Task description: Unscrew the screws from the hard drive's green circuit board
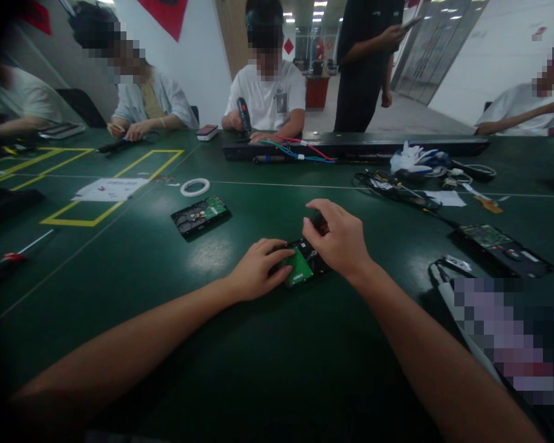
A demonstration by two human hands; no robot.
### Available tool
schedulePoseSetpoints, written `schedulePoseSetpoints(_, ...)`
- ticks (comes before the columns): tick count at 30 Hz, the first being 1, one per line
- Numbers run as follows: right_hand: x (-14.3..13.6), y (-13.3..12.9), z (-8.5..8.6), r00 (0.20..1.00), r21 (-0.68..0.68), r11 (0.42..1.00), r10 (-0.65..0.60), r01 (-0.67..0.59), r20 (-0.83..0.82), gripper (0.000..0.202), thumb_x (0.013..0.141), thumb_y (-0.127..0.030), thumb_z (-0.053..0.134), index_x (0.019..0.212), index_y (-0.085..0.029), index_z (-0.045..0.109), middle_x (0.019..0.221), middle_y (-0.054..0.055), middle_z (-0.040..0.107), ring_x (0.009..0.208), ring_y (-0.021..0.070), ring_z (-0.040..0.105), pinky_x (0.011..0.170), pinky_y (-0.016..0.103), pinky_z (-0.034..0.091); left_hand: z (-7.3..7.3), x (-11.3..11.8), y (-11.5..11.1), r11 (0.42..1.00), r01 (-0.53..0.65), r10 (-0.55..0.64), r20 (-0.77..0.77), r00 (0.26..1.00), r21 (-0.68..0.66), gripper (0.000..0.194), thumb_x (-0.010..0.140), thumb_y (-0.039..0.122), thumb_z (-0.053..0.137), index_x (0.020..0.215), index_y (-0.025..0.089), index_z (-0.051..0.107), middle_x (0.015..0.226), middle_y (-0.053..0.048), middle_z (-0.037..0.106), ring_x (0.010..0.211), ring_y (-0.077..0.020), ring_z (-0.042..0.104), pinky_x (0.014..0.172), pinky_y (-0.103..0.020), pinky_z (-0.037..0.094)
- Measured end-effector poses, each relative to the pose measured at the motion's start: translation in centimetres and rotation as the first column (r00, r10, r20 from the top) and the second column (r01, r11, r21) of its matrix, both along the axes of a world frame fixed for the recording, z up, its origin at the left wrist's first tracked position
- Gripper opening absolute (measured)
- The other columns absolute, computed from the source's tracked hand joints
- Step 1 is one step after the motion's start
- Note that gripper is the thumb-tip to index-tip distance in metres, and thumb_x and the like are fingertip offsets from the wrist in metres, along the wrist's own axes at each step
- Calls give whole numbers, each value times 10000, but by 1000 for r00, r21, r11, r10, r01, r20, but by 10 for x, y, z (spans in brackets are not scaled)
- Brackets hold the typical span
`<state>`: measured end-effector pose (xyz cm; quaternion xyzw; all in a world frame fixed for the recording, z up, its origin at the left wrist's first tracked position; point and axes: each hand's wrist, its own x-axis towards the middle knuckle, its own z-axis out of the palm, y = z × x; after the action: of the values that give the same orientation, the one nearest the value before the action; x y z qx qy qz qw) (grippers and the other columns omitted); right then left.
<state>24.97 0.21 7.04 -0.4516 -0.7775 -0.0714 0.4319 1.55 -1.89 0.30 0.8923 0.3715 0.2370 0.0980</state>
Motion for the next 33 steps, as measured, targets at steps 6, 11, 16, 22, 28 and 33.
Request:
schedulePoseSetpoints(6,-1,-1,1,1000,-17,1000,-8,7,-15,217,915,-288,694,1129,-248,687,919,13,754,633,158,655,650,322,529,3,1,-1,1000,-9,9,5,1000,-6,399,1039,396,589,1378,200,663,1409,-147,616,1272,-320,589,1054,-534,526)
schedulePoseSetpoints(11,-2,-1,1,1000,-28,1000,2,-2,-15,214,920,-291,674,1131,-255,681,936,17,758,643,165,659,651,333,529,4,1,-1,1000,-12,12,-2,1000,-17,405,1039,402,593,1389,210,659,1413,-145,617,1275,-323,585,1054,-539,524)
schedulePoseSetpoints(16,-2,-1,2,1000,-19,1000,4,-4,-3,210,921,-287,677,1127,-248,677,910,14,746,640,163,653,664,330,529,4,1,-1,1000,-7,7,0,1000,-16,400,1041,398,587,1392,216,654,1415,-144,615,1276,-322,585,1055,-539,524)
schedulePoseSetpoints(22,-1,-1,2,1000,-15,1000,0,-1,-10,225,915,-281,704,1136,-242,683,924,13,749,656,161,666,678,322,532,4,1,-1,1000,-9,9,-6,1000,-16,400,1042,401,582,1384,206,657,1411,-143,617,1273,-320,586,1067,-532,516)
schedulePoseSetpoints(28,-1,-1,4,1000,-30,1000,-5,5,-20,219,916,-299,694,1131,-256,682,966,24,767,671,176,677,665,337,538,3,0,0,1000,-3,3,-5,1000,-14,401,1047,404,573,1390,212,648,1410,-140,614,1271,-315,584,1064,-535,515)
schedulePoseSetpoints(33,0,-1,3,1000,-23,1000,6,-7,-12,218,923,-301,687,1136,-253,679,963,29,761,690,182,682,667,340,541,3,0,-1,1000,-2,2,2,1000,-18,404,1046,406,575,1390,207,649,1407,-147,616,1270,-320,584,1059,-539,515)
